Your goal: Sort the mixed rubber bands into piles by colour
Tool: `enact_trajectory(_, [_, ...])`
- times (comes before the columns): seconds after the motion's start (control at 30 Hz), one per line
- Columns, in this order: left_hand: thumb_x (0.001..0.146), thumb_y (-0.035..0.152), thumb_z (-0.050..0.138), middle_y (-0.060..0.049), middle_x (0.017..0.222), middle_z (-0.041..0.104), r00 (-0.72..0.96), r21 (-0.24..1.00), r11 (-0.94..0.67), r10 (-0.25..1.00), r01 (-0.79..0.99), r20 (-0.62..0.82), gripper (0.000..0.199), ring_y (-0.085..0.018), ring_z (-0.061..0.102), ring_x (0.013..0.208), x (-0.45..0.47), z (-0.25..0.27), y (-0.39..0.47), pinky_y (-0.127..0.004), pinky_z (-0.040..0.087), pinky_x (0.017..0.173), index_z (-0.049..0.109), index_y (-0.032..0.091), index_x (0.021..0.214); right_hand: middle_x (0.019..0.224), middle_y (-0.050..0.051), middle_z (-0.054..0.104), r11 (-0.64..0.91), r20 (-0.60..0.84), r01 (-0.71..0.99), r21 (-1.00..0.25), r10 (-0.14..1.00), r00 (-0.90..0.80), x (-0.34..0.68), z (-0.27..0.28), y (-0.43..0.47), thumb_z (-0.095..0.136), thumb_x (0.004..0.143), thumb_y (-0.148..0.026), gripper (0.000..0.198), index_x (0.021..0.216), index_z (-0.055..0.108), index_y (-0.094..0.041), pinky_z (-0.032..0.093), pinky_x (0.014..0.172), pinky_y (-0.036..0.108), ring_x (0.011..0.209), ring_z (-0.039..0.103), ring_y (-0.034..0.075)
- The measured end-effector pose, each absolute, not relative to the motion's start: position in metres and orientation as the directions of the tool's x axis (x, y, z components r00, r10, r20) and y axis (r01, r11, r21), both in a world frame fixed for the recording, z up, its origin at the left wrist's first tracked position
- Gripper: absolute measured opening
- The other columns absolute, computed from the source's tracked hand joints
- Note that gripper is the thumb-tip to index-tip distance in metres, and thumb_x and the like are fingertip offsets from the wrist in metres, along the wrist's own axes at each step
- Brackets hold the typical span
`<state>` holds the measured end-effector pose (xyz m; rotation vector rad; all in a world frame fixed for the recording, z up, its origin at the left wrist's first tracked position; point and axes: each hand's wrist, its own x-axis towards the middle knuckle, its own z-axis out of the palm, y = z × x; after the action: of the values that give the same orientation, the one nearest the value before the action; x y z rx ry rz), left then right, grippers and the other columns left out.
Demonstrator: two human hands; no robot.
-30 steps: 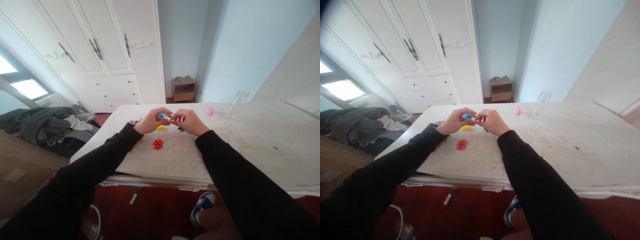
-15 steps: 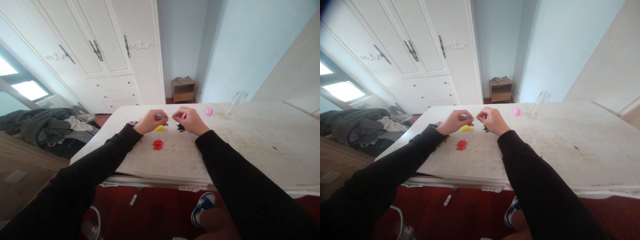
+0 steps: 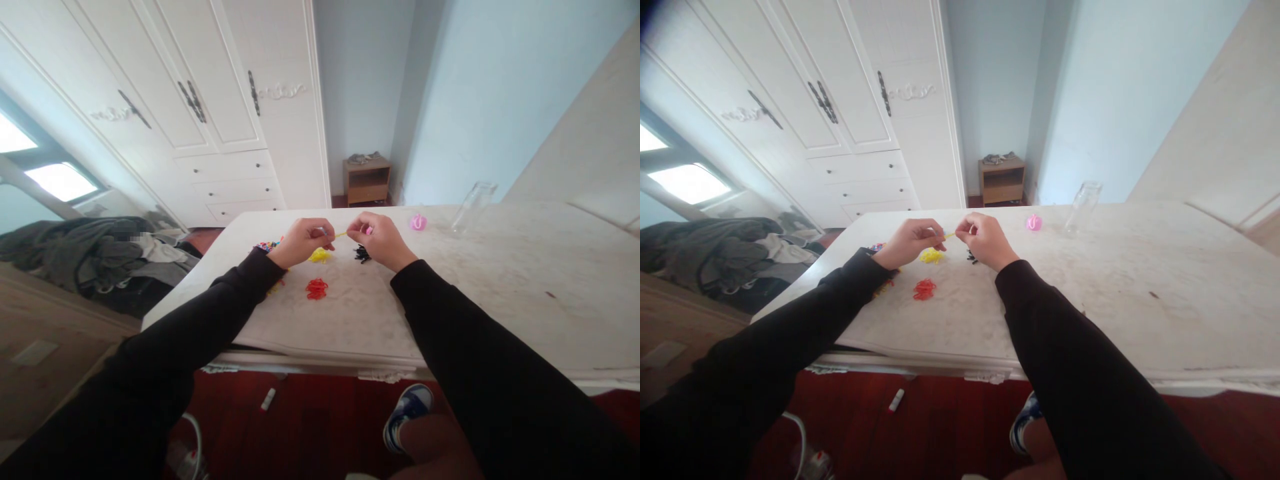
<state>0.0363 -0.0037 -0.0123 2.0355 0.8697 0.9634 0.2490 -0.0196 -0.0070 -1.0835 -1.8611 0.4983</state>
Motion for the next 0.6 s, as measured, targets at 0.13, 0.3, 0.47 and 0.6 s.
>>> enact_trajectory(0.13, [0.079,0.029,0.075,-0.005,0.066,0.072,0.47,0.845,-0.485,0.814,0.225,0.342,0.02,-0.018,0.074,0.068,0.03,-0.011,0.003,-0.027,0.056,0.064,0.062,0.014,0.075,0.071,0.002,0.063,0.494,0.569,0.472,-0.731,0.822,0.02,0.259,-0.006,-0.014,0.063,0.077,-0.018,0.006,0.072,0.061,-0.019,0.043,0.068,0.032,0.069,0.054,0.016])
enact_trajectory(0.3, [0.078,0.026,0.075,-0.005,0.067,0.072,0.452,0.852,-0.474,0.825,0.223,0.34,0.018,-0.018,0.073,0.069,0.026,-0.009,0.005,-0.028,0.057,0.066,0.062,0.015,0.073,0.075,0.003,0.063,0.483,0.609,0.465,-0.742,0.775,0.168,0.266,-0.007,-0.012,0.06,0.079,-0.02,0.004,0.075,0.061,-0.02,0.044,0.069,0.032,0.072,0.055,0.017])
enact_trajectory(0.47, [0.082,0.026,0.072,-0.005,0.067,0.071,0.485,0.81,-0.528,0.795,0.254,0.366,0.016,-0.017,0.073,0.068,0.03,-0.009,0.0,-0.027,0.057,0.064,0.063,0.015,0.076,0.077,0.004,0.065,0.607,0.585,0.457,-0.65,0.784,-0.21,0.251,-0.009,-0.021,0.065,0.078,-0.02,0.008,0.071,0.063,-0.019,0.043,0.066,0.031,0.069,0.054,0.016])
enact_trajectory(0.6, [0.085,0.028,0.069,-0.004,0.066,0.071,0.517,0.737,-0.583,0.772,0.342,0.37,0.014,-0.017,0.072,0.066,0.026,-0.007,0.0,-0.026,0.055,0.063,0.064,0.015,0.08,0.075,0.003,0.065,0.621,0.541,0.442,-0.647,0.783,-0.308,0.248,-0.01,-0.022,0.066,0.08,-0.023,0.007,0.076,0.069,-0.017,0.042,0.065,0.03,0.067,0.054,0.015])
